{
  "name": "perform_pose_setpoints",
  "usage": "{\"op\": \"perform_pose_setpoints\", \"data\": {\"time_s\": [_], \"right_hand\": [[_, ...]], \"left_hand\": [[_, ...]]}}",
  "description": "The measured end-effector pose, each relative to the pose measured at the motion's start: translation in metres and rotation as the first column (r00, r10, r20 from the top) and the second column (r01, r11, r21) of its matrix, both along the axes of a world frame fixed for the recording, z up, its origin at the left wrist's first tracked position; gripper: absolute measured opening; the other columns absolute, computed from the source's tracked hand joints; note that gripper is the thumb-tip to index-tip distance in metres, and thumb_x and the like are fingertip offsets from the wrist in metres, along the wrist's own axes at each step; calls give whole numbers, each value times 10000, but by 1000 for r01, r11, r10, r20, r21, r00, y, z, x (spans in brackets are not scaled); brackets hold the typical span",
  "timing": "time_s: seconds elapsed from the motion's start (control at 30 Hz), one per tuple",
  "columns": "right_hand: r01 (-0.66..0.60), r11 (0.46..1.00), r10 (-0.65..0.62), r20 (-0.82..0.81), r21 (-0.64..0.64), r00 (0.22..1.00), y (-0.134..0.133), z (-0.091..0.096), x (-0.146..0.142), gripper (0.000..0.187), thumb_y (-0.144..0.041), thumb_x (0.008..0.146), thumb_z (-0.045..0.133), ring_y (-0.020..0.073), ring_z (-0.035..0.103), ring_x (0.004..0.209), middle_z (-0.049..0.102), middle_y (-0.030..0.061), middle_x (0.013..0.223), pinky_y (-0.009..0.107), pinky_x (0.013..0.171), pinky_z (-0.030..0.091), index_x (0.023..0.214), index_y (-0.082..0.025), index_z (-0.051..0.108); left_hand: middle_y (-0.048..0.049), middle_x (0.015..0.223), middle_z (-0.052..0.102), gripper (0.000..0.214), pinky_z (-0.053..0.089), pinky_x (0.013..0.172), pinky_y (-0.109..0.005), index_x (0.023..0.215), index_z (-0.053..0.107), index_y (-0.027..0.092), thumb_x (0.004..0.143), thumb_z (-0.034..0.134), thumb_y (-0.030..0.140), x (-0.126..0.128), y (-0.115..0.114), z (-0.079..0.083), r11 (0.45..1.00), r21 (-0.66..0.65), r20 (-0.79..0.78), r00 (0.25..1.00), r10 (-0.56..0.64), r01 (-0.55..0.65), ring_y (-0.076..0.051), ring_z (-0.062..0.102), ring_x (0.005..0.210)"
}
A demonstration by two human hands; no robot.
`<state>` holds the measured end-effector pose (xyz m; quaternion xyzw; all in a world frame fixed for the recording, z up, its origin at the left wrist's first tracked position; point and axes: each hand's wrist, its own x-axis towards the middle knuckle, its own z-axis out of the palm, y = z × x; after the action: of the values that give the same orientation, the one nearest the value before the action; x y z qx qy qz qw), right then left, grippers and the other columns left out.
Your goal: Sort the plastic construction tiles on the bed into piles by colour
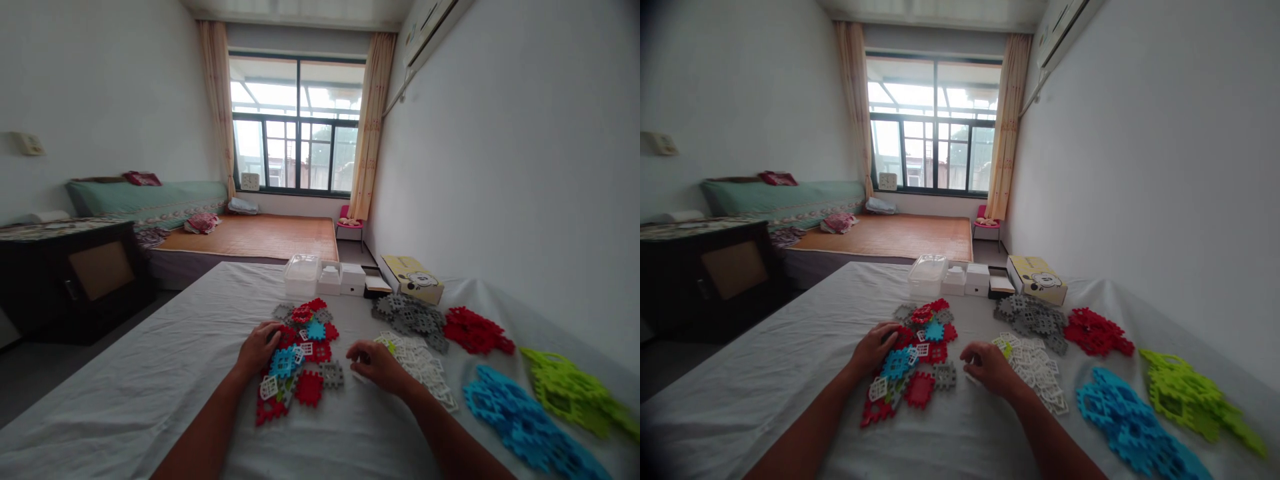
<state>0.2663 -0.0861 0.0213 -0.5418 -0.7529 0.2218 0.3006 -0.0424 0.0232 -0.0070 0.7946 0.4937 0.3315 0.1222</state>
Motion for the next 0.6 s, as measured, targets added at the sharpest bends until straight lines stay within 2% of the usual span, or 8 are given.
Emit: {"op": "perform_pose_setpoints", "data": {"time_s": [0.23,0.6], "right_hand": [[-9,998,6,52,61,999,1,0,7,172,-191,708,539,108,540,627,634,-8,755,208,600,412,849,-208,636],[-35,997,28,113,64,993,7,-15,6,130,-189,750,517,129,564,735,636,18,789,217,693,407,787,-197,642]], "left_hand": [[-48,1112,616,327,400,942,-333,1011,646,216,817,433,370,0,0,0,1000,-11,-8,1000,6,-6,-195,542,1048],[-46,1107,613,317,403,940,-335,1018,639,216,825,425,348,2,-3,1,1000,2,-20,1000,3,-3,-192,543,1040]]}}
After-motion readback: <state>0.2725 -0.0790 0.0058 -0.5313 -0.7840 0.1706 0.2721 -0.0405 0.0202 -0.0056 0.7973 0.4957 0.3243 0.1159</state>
